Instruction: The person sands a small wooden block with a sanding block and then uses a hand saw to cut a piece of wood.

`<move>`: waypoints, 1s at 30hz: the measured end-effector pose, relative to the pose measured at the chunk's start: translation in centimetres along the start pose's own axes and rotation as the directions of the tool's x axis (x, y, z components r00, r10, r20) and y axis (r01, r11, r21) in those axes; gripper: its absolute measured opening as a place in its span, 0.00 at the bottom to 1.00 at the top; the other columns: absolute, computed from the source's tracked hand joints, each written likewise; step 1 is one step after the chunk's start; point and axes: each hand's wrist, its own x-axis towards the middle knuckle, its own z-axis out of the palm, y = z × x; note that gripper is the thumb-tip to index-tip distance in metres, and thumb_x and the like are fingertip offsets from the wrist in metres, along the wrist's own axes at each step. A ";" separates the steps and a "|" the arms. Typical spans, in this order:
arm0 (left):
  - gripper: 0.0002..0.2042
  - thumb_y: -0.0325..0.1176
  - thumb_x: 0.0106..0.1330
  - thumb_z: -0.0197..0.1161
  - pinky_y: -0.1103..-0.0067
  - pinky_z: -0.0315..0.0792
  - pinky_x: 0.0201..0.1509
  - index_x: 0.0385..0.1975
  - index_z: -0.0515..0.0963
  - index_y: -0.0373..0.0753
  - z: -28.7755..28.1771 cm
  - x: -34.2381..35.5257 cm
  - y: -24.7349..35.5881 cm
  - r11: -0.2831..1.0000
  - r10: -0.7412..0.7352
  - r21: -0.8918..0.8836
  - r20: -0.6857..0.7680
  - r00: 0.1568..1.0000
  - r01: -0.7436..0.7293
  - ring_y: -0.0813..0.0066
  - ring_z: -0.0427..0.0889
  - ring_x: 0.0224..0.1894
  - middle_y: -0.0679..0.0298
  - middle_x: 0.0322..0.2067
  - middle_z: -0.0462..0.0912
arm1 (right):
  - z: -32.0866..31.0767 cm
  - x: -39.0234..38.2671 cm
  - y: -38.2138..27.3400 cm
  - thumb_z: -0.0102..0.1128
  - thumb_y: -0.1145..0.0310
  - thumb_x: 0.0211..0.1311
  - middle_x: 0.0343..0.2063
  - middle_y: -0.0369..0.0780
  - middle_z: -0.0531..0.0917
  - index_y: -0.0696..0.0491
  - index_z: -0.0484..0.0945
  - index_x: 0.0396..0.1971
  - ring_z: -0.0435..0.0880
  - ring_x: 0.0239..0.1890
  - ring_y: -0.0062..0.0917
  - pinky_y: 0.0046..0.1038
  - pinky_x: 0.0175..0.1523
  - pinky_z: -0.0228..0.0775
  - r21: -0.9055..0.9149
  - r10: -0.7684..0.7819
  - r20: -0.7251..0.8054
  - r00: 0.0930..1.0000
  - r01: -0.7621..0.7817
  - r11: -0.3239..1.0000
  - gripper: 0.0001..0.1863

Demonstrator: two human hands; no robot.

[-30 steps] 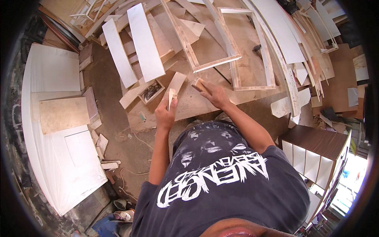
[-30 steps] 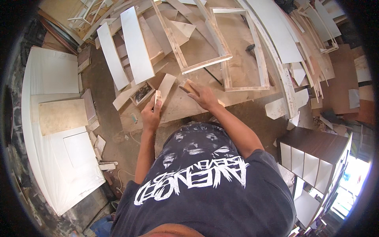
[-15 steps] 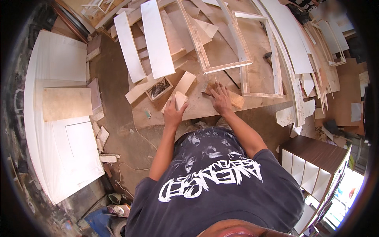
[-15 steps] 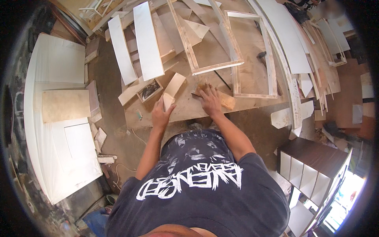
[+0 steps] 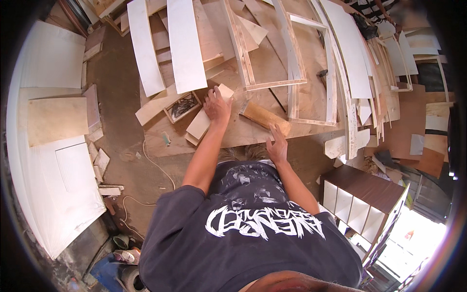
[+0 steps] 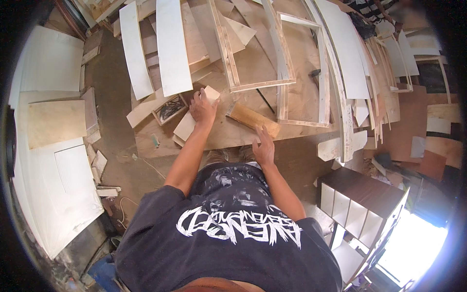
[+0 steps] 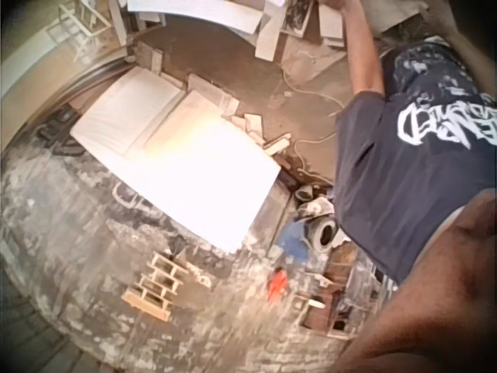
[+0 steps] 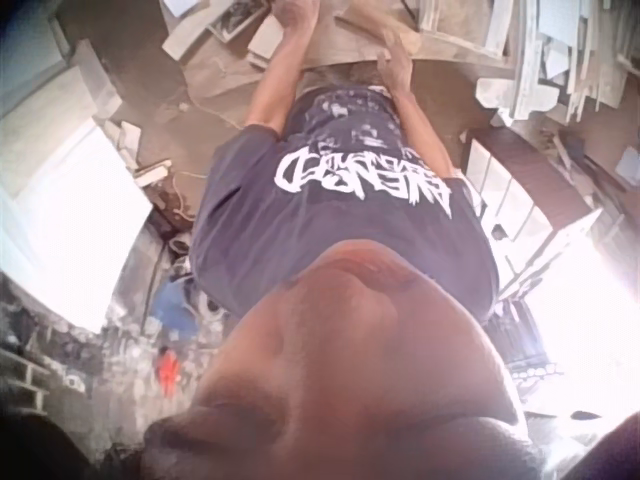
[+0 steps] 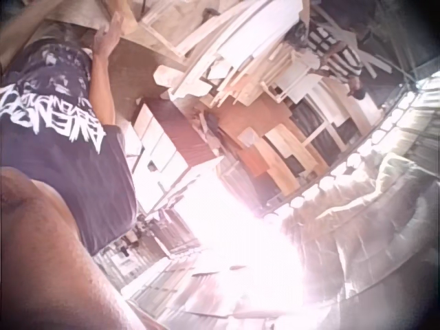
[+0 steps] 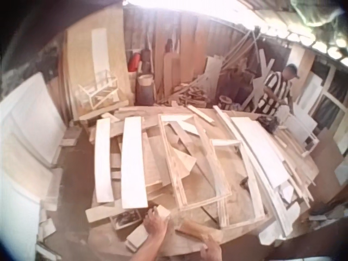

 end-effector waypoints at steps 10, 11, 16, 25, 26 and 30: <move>0.44 0.49 0.56 0.81 0.55 0.75 0.61 0.72 0.68 0.39 0.4 -0.2 -0.4 0.999 -0.032 0.005 0.046 0.998 0.031 0.50 0.79 0.61 0.55 0.62 0.77 | 0.8 0.5 0.2 0.63 0.75 0.63 0.65 0.57 0.79 0.51 0.76 0.69 0.76 0.69 0.51 0.46 0.74 0.67 0.008 0.015 -0.022 1.000 -0.015 1.000 0.32; 0.44 0.49 0.56 0.81 0.55 0.75 0.61 0.72 0.68 0.39 0.3 -0.1 -0.4 1.000 -0.026 0.007 0.047 0.999 0.026 0.50 0.79 0.61 0.55 0.62 0.77 | 0.9 0.8 0.0 0.63 0.74 0.62 0.64 0.57 0.79 0.50 0.76 0.70 0.77 0.69 0.51 0.46 0.74 0.67 0.019 -0.012 -0.023 1.000 0.012 1.000 0.32; 0.43 0.46 0.53 0.83 0.56 0.76 0.61 0.70 0.70 0.40 0.3 0.0 -0.7 0.999 -0.040 -0.031 0.039 0.998 0.041 0.49 0.79 0.60 0.56 0.59 0.79 | 1.3 1.6 -0.4 0.64 0.75 0.62 0.63 0.56 0.81 0.50 0.75 0.71 0.78 0.67 0.52 0.46 0.73 0.68 0.027 -0.039 -0.012 0.999 0.039 0.999 0.34; 0.40 0.40 0.46 0.86 0.61 0.75 0.62 0.61 0.77 0.36 -5.7 -4.0 -0.8 0.944 0.209 -0.246 -0.074 0.975 -0.221 0.50 0.79 0.57 0.53 0.55 0.82 | -2.7 4.0 -4.3 0.67 0.70 0.66 0.63 0.52 0.82 0.49 0.74 0.72 0.84 0.60 0.46 0.39 0.65 0.77 0.263 0.054 -0.011 0.998 -0.049 0.963 0.32; 0.40 0.40 0.46 0.86 0.61 0.75 0.62 0.61 0.77 0.36 -7.0 -5.2 -0.7 0.945 0.213 -0.240 -0.070 0.975 -0.223 0.50 0.79 0.57 0.53 0.55 0.82 | -4.0 4.5 -6.1 0.67 0.70 0.67 0.62 0.51 0.83 0.51 0.74 0.72 0.85 0.60 0.41 0.36 0.63 0.78 0.338 0.063 0.082 0.995 -0.087 0.937 0.32; 0.41 0.35 0.45 0.86 0.59 0.76 0.62 0.63 0.77 0.33 -13.2 -8.0 1.9 0.808 0.232 -0.512 -0.177 0.957 -0.290 0.46 0.82 0.57 0.49 0.55 0.83 | -8.0 5.9 -12.7 0.71 0.68 0.67 0.62 0.51 0.83 0.54 0.73 0.73 0.88 0.57 0.35 0.32 0.62 0.80 0.560 -0.157 0.148 0.976 0.048 0.827 0.34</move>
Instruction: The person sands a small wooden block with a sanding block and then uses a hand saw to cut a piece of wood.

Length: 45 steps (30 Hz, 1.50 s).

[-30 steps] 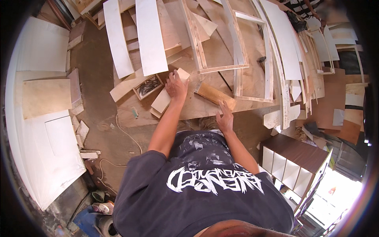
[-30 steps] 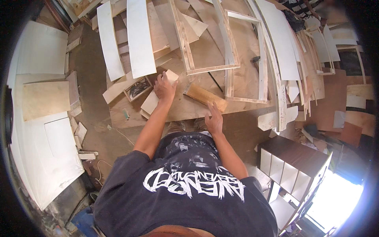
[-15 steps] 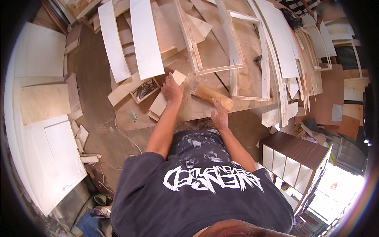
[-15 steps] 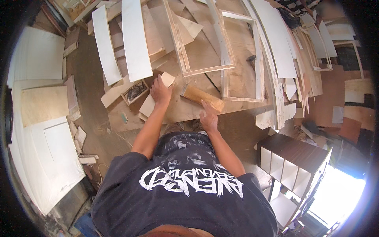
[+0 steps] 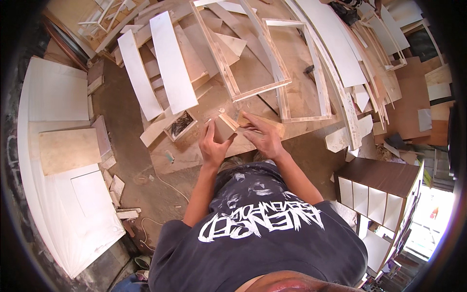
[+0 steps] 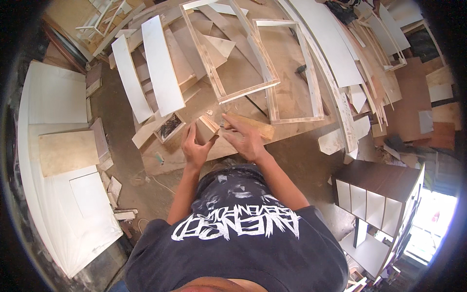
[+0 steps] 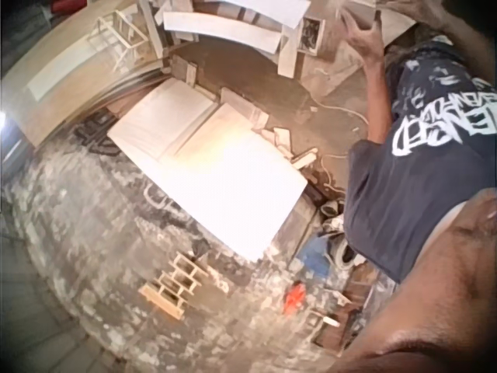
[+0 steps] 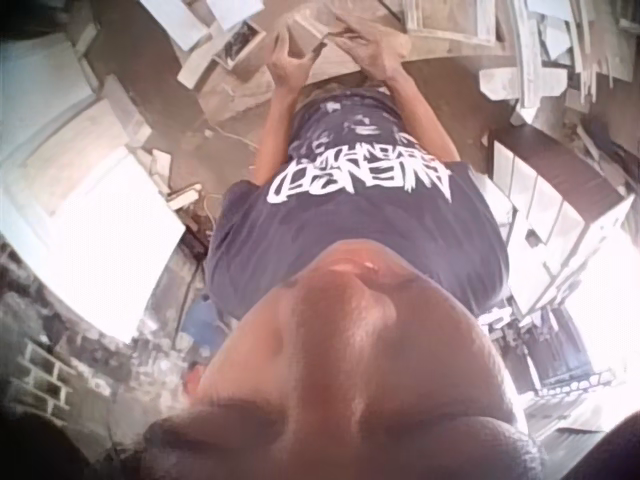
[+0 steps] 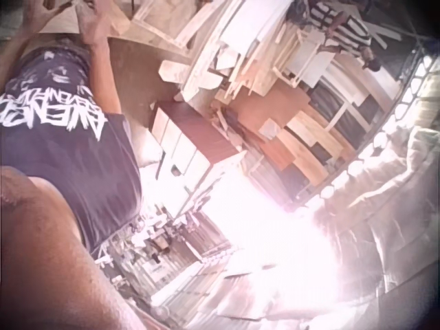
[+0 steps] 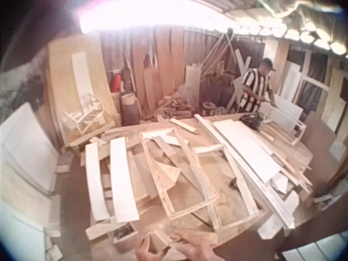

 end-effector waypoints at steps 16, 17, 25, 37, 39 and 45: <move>0.36 0.32 0.52 0.83 0.63 0.77 0.64 0.63 0.77 0.31 1.0 -2.9 0.9 0.981 -0.025 -0.190 -0.292 0.956 -0.032 0.49 0.83 0.60 0.48 0.56 0.84 | 5.1 0.5 -2.7 0.76 0.74 0.61 0.61 0.54 0.83 0.59 0.80 0.64 0.86 0.59 0.48 0.37 0.60 0.82 -0.236 -0.447 -0.046 0.893 0.426 0.874 0.30; 0.36 0.32 0.52 0.83 0.63 0.77 0.64 0.63 0.77 0.30 1.1 -3.2 0.6 0.970 -0.054 -0.241 -0.301 0.952 -0.021 0.49 0.83 0.60 0.48 0.56 0.84 | 5.3 0.3 -2.5 0.75 0.74 0.61 0.61 0.54 0.83 0.58 0.81 0.63 0.87 0.58 0.48 0.37 0.59 0.83 -0.253 -0.494 -0.018 0.869 0.474 0.843 0.28; 0.33 0.31 0.54 0.81 0.64 0.77 0.64 0.62 0.77 0.33 2.8 -3.7 -1.3 0.950 -0.087 -0.311 -0.334 0.939 -0.023 0.48 0.84 0.60 0.48 0.56 0.84 | 5.8 0.5 -1.5 0.71 0.74 0.64 0.61 0.53 0.83 0.51 0.85 0.60 0.87 0.59 0.47 0.38 0.59 0.84 -0.317 -0.496 0.031 0.868 0.479 0.818 0.24; 0.38 0.35 0.51 0.86 0.63 0.77 0.65 0.64 0.76 0.33 2.3 -3.1 -1.5 0.945 -0.110 -0.325 -0.245 0.963 0.026 0.48 0.84 0.60 0.48 0.58 0.83 | 4.9 0.5 -1.8 0.73 0.73 0.63 0.63 0.52 0.82 0.53 0.82 0.65 0.85 0.62 0.45 0.37 0.62 0.81 -0.291 -0.423 0.042 0.905 0.416 0.861 0.28; 0.39 0.36 0.50 0.86 0.63 0.77 0.64 0.64 0.76 0.33 2.4 -3.0 -1.9 0.950 -0.087 -0.313 -0.257 0.962 0.002 0.48 0.84 0.60 0.48 0.58 0.83 | 4.4 0.5 -1.3 0.74 0.72 0.62 0.64 0.53 0.82 0.54 0.79 0.68 0.86 0.60 0.45 0.35 0.61 0.81 -0.227 -0.425 0.066 0.903 0.429 0.874 0.32; 0.40 0.38 0.49 0.87 0.63 0.78 0.62 0.63 0.77 0.32 1.3 -2.2 -0.9 0.968 -0.031 -0.250 -0.245 0.969 -0.032 0.47 0.84 0.59 0.47 0.56 0.84 | 3.8 0.7 -0.6 0.70 0.68 0.67 0.63 0.53 0.82 0.54 0.74 0.72 0.86 0.61 0.45 0.35 0.61 0.81 -0.164 -0.354 0.083 0.931 0.363 0.917 0.33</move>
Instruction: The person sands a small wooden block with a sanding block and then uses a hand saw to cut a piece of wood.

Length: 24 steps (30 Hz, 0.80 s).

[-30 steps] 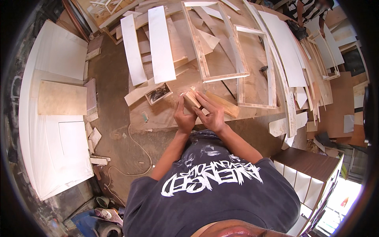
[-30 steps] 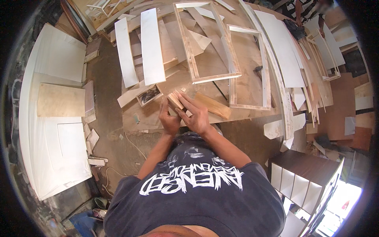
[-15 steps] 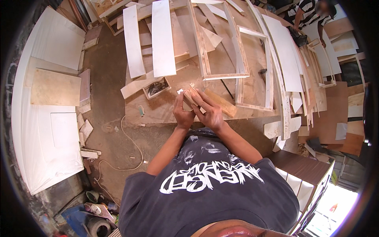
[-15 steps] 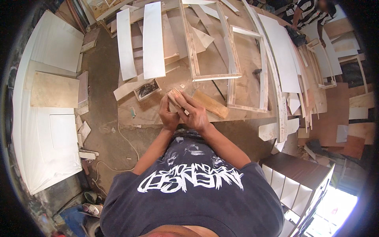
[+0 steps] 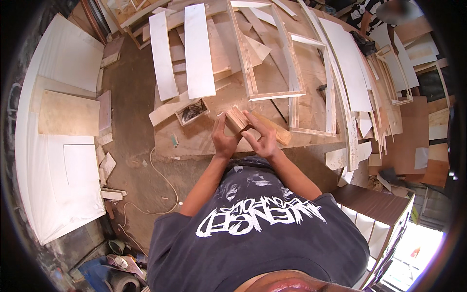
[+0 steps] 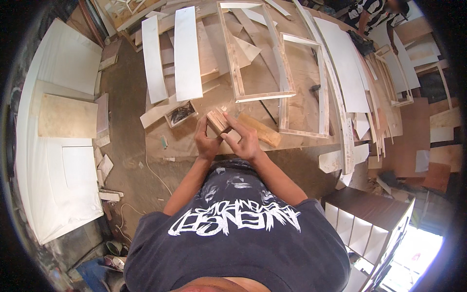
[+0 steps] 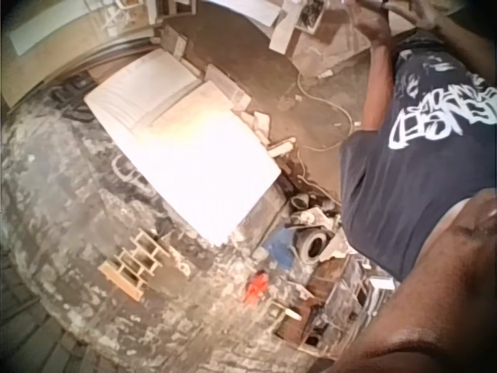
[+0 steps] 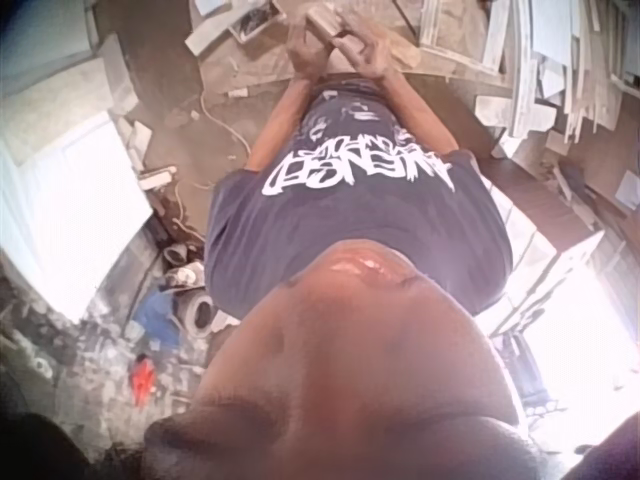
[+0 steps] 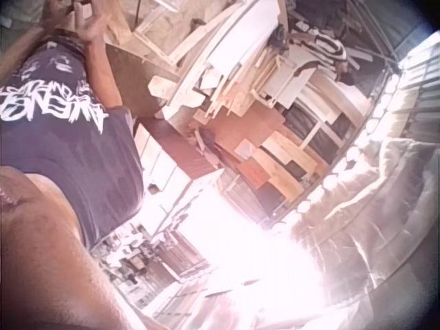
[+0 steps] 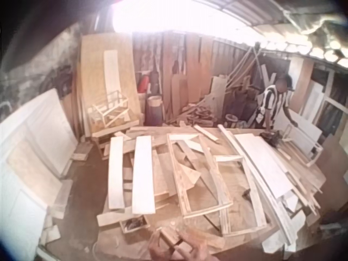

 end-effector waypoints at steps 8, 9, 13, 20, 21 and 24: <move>0.39 0.39 0.48 0.87 0.62 0.79 0.60 0.61 0.77 0.32 -2.1 2.2 0.6 0.984 -0.025 0.179 0.100 0.995 0.006 0.46 0.84 0.57 0.48 0.56 0.84 | 0.9 0.0 6.1 0.65 0.60 0.73 0.56 0.57 0.85 0.52 0.71 0.75 0.87 0.59 0.42 0.38 0.59 0.81 0.062 0.391 -0.047 0.919 -0.388 0.920 0.33; 0.40 0.38 0.47 0.87 0.62 0.78 0.61 0.61 0.77 0.31 -2.2 2.2 0.2 0.965 -0.068 0.260 0.131 0.989 0.032 0.47 0.84 0.57 0.48 0.55 0.84 | 1.0 -0.3 6.7 0.66 0.58 0.73 0.54 0.57 0.86 0.51 0.72 0.74 0.88 0.57 0.43 0.39 0.57 0.81 -0.028 0.463 -0.011 0.886 -0.463 0.886 0.32; 0.36 0.38 0.48 0.84 0.61 0.77 0.61 0.60 0.79 0.36 -1.5 2.0 -2.8 0.874 -0.207 0.479 0.208 0.956 0.085 0.49 0.83 0.58 0.52 0.55 0.84 | 2.0 -3.1 10.7 0.66 0.54 0.72 0.48 0.56 0.88 0.50 0.76 0.70 0.90 0.53 0.45 0.41 0.56 0.80 -0.145 0.474 -0.068 0.878 -0.479 0.866 0.31; 0.33 0.43 0.47 0.84 0.61 0.77 0.61 0.55 0.81 0.40 3.1 2.8 -7.7 0.707 -0.410 0.695 0.251 0.877 0.131 0.52 0.82 0.57 0.54 0.54 0.84 | -0.6 -5.0 11.4 0.63 0.45 0.73 0.50 0.53 0.89 0.50 0.81 0.66 0.88 0.56 0.46 0.41 0.59 0.78 -0.164 0.635 -0.076 0.769 -0.637 0.753 0.30; 0.33 0.46 0.48 0.84 0.61 0.77 0.61 0.55 0.82 0.40 3.3 2.3 -9.0 0.655 -0.409 0.746 0.217 0.887 0.119 0.52 0.82 0.58 0.55 0.54 0.85 | -0.9 -5.4 11.3 0.63 0.46 0.73 0.49 0.54 0.89 0.50 0.82 0.65 0.88 0.56 0.46 0.40 0.59 0.78 -0.161 0.635 -0.071 0.769 -0.637 0.754 0.29; 0.33 0.52 0.51 0.82 0.60 0.77 0.60 0.54 0.82 0.39 4.6 1.3 -10.8 0.611 -0.380 0.787 0.201 0.903 0.081 0.50 0.81 0.57 0.56 0.51 0.85 | -2.2 -7.0 10.8 0.64 0.50 0.71 0.50 0.57 0.87 0.54 0.82 0.63 0.87 0.54 0.51 0.43 0.59 0.77 -0.107 0.623 -0.175 0.762 -0.644 0.758 0.28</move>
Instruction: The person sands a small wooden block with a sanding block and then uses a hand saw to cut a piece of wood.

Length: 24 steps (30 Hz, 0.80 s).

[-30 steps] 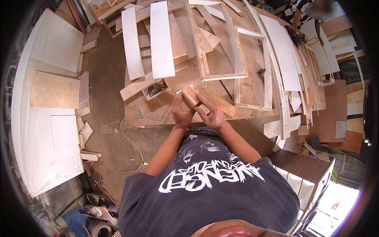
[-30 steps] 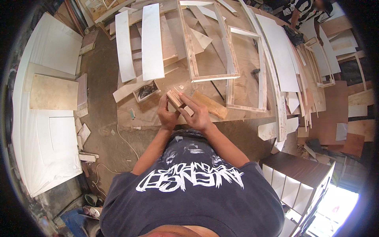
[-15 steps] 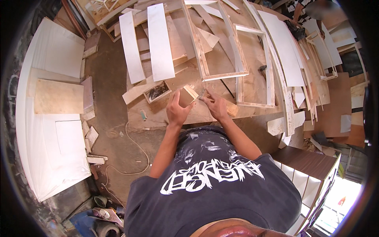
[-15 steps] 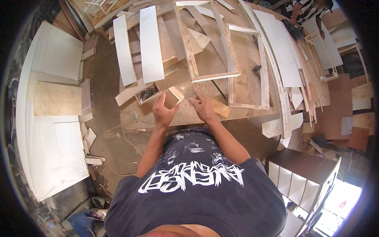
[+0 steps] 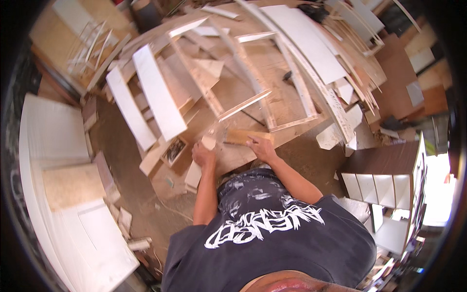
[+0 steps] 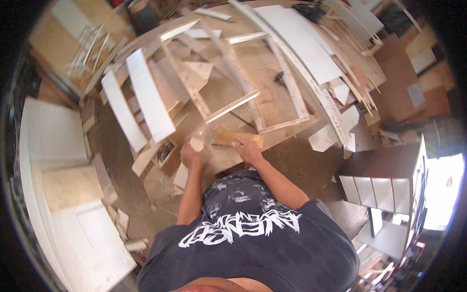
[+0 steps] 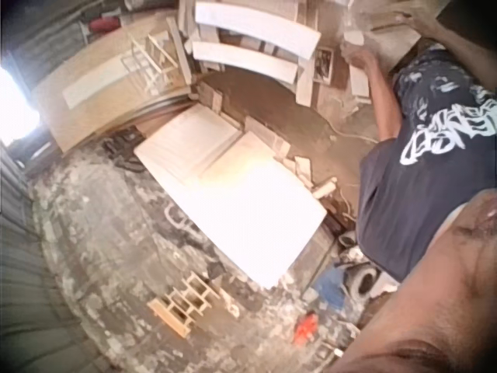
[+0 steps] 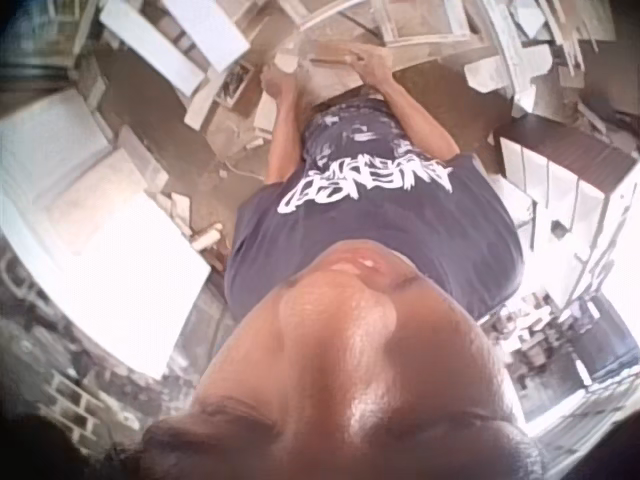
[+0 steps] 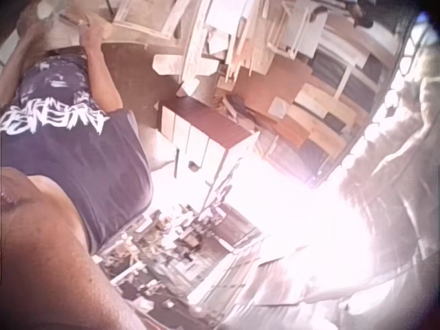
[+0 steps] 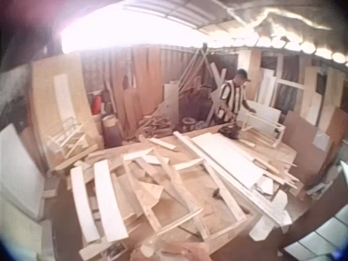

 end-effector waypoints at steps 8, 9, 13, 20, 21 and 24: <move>0.41 0.49 0.52 0.82 0.56 0.73 0.62 0.63 0.74 0.33 1.1 -0.6 -0.1 0.995 0.096 -0.020 -0.171 0.980 -0.101 0.46 0.80 0.57 0.48 0.52 0.83 | -2.5 -2.2 3.5 0.64 0.51 0.72 0.45 0.53 0.89 0.52 0.81 0.64 0.90 0.47 0.44 0.39 0.55 0.80 0.022 0.083 -0.075 0.994 -0.081 0.996 0.27; 0.46 0.49 0.52 0.82 0.56 0.71 0.67 0.69 0.70 0.31 1.0 -0.8 0.0 0.989 0.137 -0.024 -0.161 0.977 -0.143 0.44 0.78 0.60 0.46 0.56 0.81 | -3.1 -2.8 3.6 0.65 0.52 0.71 0.45 0.53 0.89 0.53 0.82 0.63 0.90 0.47 0.44 0.39 0.55 0.80 0.019 0.073 -0.076 0.994 -0.072 0.997 0.27; 0.53 0.47 0.53 0.82 0.55 0.62 0.77 0.76 0.60 0.29 -1.3 -3.9 2.4 0.982 0.176 0.097 -0.180 0.968 -0.161 0.43 0.71 0.70 0.40 0.67 0.74 | -5.2 -4.7 5.3 0.67 0.53 0.70 0.42 0.53 0.89 0.55 0.83 0.60 0.90 0.45 0.45 0.38 0.52 0.80 0.009 0.086 -0.144 0.986 -0.086 0.996 0.26; 0.42 0.41 0.62 0.77 0.57 0.65 0.74 0.74 0.65 0.32 -0.6 -10.5 9.4 0.883 0.404 -0.307 0.111 0.908 -0.355 0.44 0.73 0.70 0.42 0.66 0.76 | -10.2 -6.3 9.0 0.67 0.53 0.70 0.41 0.52 0.90 0.55 0.84 0.59 0.92 0.44 0.43 0.37 0.52 0.82 0.138 0.212 -0.206 0.955 -0.186 0.973 0.25; 0.38 0.39 0.64 0.76 0.58 0.68 0.71 0.72 0.69 0.32 -0.5 -11.3 11.2 0.823 0.463 -0.452 0.186 0.867 -0.343 0.46 0.76 0.67 0.44 0.62 0.80 | -10.8 -6.2 9.8 0.67 0.53 0.70 0.41 0.52 0.90 0.55 0.84 0.59 0.92 0.44 0.43 0.37 0.52 0.82 0.151 0.210 -0.205 0.956 -0.181 0.972 0.25; 0.30 0.36 0.66 0.75 0.61 0.74 0.63 0.66 0.76 0.31 -0.7 -14.0 18.0 0.742 0.584 -0.507 0.166 0.794 -0.439 0.48 0.83 0.59 0.47 0.53 0.87 | -14.4 -6.0 12.8 0.66 0.53 0.70 0.41 0.51 0.91 0.55 0.84 0.60 0.92 0.45 0.41 0.36 0.52 0.82 0.233 0.225 -0.276 0.935 -0.162 0.959 0.26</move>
